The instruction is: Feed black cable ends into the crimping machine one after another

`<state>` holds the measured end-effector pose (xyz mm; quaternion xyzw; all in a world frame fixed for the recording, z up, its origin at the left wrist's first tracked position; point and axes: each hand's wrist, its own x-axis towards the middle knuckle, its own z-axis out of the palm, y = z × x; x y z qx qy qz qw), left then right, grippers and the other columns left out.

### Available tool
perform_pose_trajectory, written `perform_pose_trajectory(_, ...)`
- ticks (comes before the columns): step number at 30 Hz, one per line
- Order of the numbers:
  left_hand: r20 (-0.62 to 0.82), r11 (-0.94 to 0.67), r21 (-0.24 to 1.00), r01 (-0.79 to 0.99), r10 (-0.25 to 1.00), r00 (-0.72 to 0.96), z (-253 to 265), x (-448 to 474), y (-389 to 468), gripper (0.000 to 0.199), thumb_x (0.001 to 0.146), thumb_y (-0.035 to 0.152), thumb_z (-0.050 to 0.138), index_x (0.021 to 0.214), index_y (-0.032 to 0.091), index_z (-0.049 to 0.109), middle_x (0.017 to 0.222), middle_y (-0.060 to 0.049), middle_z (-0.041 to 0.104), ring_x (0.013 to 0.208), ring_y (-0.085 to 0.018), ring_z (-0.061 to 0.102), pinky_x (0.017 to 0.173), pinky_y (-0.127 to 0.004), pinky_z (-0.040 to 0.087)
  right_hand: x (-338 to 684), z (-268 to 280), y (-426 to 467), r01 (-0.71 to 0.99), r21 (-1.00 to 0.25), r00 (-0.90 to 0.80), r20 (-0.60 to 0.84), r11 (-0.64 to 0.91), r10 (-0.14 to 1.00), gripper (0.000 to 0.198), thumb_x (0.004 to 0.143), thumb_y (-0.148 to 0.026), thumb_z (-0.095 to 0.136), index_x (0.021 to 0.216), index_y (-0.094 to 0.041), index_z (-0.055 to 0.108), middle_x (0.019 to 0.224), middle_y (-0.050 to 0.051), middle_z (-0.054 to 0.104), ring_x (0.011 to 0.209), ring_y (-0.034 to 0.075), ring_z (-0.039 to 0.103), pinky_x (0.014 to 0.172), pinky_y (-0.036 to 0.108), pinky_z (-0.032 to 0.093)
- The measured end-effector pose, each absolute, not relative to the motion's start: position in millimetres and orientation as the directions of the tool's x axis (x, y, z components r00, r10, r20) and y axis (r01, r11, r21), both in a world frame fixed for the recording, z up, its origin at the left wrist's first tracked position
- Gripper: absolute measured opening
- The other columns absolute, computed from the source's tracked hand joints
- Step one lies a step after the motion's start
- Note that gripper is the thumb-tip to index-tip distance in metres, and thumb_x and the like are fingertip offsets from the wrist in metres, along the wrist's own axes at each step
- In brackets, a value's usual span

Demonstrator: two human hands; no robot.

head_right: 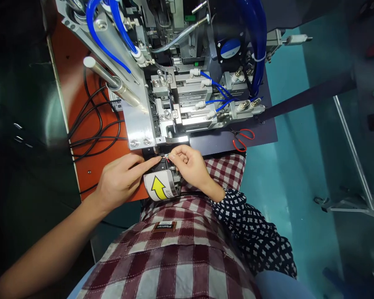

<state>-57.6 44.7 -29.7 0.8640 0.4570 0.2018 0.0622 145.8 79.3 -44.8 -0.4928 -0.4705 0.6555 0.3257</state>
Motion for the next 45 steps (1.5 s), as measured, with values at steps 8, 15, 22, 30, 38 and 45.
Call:
perform_pose_trajectory(8, 0.310, -0.588, 0.266, 0.764, 0.802, 0.510, -28, -56, 46, 0.030, 0.093, 0.009, 0.044, 0.112, 0.014, 0.067, 0.073, -0.003, 0.057, 0.067, -0.015, 0.051, 0.060, -0.026, 0.040, 145, -47, 77, 0.087, -0.956, -0.277, -0.292, -0.279, 0.915, 0.015, 0.084, -0.028, 0.062, 0.076, -0.017, 0.057, 0.065, -0.002, 0.055, 0.053, 0.009, 0.047, 0.052, 0.024, 0.042)
perform_pose_trajectory(15, 0.308, -0.613, 0.197, 0.766, 0.780, 0.545, -25, -55, 47, 0.029, 0.093, 0.011, 0.047, 0.112, 0.014, 0.068, 0.070, -0.003, 0.058, 0.062, -0.015, 0.048, 0.058, -0.027, 0.036, 143, -48, 75, 0.179, -0.962, -0.231, -0.245, -0.206, 0.942, 0.012, 0.085, -0.024, 0.059, 0.076, -0.017, 0.057, 0.064, -0.002, 0.053, 0.055, 0.009, 0.047, 0.052, 0.023, 0.039)
perform_pose_trajectory(22, 0.324, -0.632, 0.184, 0.753, 0.762, 0.561, -26, -56, 47, 0.027, 0.092, 0.009, 0.047, 0.110, 0.012, 0.068, 0.078, -0.005, 0.066, 0.064, -0.016, 0.053, 0.059, -0.028, 0.039, 139, -50, 76, 0.099, -0.940, -0.196, -0.341, -0.327, 0.920, 0.010, 0.081, -0.022, 0.060, 0.072, -0.017, 0.057, 0.058, -0.004, 0.051, 0.050, 0.008, 0.044, 0.047, 0.022, 0.036)
perform_pose_trajectory(30, 0.303, -0.628, 0.193, 0.754, 0.769, 0.562, -25, -57, 49, 0.027, 0.092, 0.010, 0.048, 0.109, 0.013, 0.068, 0.074, -0.004, 0.065, 0.062, -0.016, 0.052, 0.057, -0.028, 0.039, 149, -49, 73, -0.009, -0.924, -0.242, -0.369, -0.383, 0.897, 0.014, 0.083, -0.031, 0.064, 0.080, -0.017, 0.063, 0.067, -0.001, 0.058, 0.053, 0.009, 0.050, 0.049, 0.024, 0.041)
perform_pose_trajectory(38, 0.315, -0.630, 0.210, 0.747, 0.767, 0.559, -27, -57, 49, 0.027, 0.092, 0.010, 0.048, 0.109, 0.012, 0.068, 0.078, -0.006, 0.067, 0.064, -0.016, 0.055, 0.058, -0.028, 0.040, 141, -47, 75, 0.046, -0.960, -0.181, -0.280, -0.276, 0.943, 0.010, 0.080, -0.025, 0.066, 0.074, -0.017, 0.063, 0.061, -0.003, 0.054, 0.051, 0.009, 0.044, 0.049, 0.024, 0.039)
perform_pose_trajectory(45, 0.311, -0.627, 0.205, 0.752, 0.770, 0.557, -27, -57, 49, 0.028, 0.093, 0.011, 0.046, 0.110, 0.014, 0.068, 0.075, -0.004, 0.066, 0.062, -0.015, 0.053, 0.057, -0.028, 0.039, 137, -53, 68, -0.012, -0.932, -0.168, -0.355, -0.362, 0.920, 0.015, 0.084, -0.031, 0.063, 0.078, -0.019, 0.059, 0.058, -0.005, 0.052, 0.047, 0.008, 0.046, 0.045, 0.022, 0.039)
